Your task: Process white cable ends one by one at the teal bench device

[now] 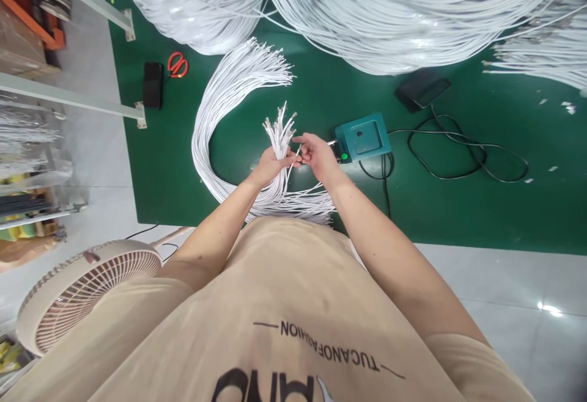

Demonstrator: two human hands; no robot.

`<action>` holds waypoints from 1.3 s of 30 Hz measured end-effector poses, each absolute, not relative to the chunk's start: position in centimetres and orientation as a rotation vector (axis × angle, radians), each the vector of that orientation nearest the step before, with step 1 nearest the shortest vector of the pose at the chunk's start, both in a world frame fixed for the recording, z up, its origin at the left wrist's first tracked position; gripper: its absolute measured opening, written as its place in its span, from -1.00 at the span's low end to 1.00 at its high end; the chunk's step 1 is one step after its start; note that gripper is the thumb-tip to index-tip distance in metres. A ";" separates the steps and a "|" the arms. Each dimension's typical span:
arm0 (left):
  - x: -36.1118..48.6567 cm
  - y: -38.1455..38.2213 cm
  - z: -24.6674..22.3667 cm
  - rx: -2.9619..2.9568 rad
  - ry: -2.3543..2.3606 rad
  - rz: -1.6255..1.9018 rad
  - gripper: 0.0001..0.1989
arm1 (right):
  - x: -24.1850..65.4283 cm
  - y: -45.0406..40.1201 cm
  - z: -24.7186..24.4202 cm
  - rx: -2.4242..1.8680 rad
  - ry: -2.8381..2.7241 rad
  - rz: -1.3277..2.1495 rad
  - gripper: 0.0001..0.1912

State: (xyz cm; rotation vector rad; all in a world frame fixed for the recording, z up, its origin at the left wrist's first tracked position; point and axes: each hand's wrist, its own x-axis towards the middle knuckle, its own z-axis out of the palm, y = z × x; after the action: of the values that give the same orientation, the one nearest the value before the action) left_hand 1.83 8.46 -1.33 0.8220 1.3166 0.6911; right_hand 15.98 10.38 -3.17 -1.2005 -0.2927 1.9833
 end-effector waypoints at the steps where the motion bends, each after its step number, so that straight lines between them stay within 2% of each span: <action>1: 1.8 8.5 -1.4 0.834 1.317 0.681 -0.65 | 16.1 10.6 -3.2 -1.219 -0.327 2.015 -0.76; 9: 1.3 8.4 -2.6 0.863 1.367 0.698 -0.70 | 17.1 10.6 -3.1 -1.173 -0.219 2.244 -0.70; 13: 1.2 8.4 -3.0 0.854 1.370 0.688 -0.69 | 17.5 10.0 -3.1 -1.140 -0.169 2.218 -0.71; 20: 1.7 8.6 -2.3 0.818 1.345 0.727 -0.63 | 17.7 9.3 -3.4 -1.109 -0.152 2.158 -0.88; 26: 1.8 8.7 -2.1 0.845 1.406 0.729 -0.62 | 17.5 9.7 -2.8 -1.240 -0.289 2.062 -0.75; 39: 1.8 8.7 -2.1 0.842 1.378 0.731 -0.65 | 17.3 9.5 -3.0 -1.274 -0.343 1.975 -0.84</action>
State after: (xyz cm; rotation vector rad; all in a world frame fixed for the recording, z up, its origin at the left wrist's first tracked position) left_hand 1.77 8.72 -2.08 0.8422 1.3777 0.7311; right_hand 17.31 9.54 -3.03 -1.2744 -0.3431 1.9753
